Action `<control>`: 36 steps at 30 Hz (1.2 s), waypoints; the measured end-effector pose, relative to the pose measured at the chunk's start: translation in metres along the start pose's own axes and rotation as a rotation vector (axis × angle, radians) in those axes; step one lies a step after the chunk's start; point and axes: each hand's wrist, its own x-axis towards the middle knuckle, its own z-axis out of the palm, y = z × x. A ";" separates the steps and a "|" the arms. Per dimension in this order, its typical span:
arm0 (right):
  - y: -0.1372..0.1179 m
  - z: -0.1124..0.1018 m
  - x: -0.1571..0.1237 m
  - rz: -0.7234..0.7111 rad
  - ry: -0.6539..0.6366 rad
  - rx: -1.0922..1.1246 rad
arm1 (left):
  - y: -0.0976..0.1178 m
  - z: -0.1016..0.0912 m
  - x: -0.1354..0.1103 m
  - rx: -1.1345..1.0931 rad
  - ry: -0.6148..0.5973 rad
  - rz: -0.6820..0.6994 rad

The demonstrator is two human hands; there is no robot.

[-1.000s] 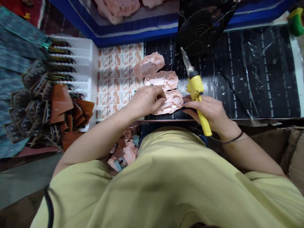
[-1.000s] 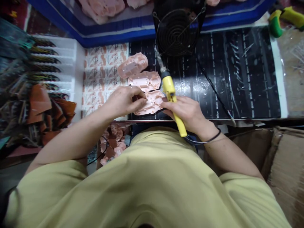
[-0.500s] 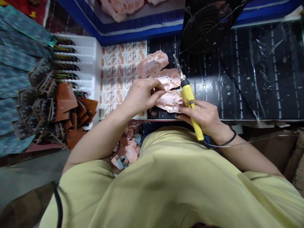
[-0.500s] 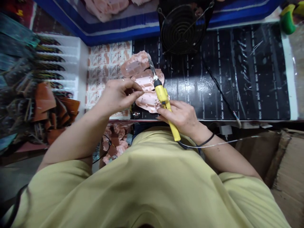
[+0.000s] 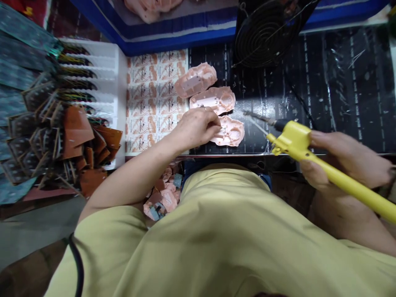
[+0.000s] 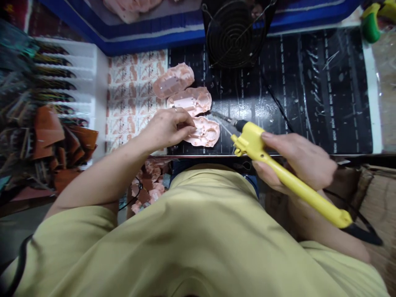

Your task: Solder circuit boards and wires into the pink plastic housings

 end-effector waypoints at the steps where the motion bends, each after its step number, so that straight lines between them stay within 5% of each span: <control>1: 0.000 0.006 0.000 -0.084 0.025 0.018 | 0.000 0.000 0.000 0.006 -0.002 -0.003; 7: -0.003 0.034 0.007 -0.200 0.047 0.241 | 0.003 0.000 0.002 0.039 0.000 0.022; 23: 0.006 0.039 0.017 -0.287 0.066 0.407 | 0.004 0.001 0.003 0.061 -0.014 0.028; 28: 0.005 0.039 0.000 0.026 0.242 0.407 | 0.003 0.003 0.003 0.061 -0.010 0.027; 31: 0.002 0.044 -0.011 0.253 0.225 0.505 | 0.004 0.002 0.003 0.068 -0.004 0.029; 36: 0.002 0.056 -0.019 0.347 0.305 0.516 | 0.007 -0.001 0.003 0.078 -0.030 0.012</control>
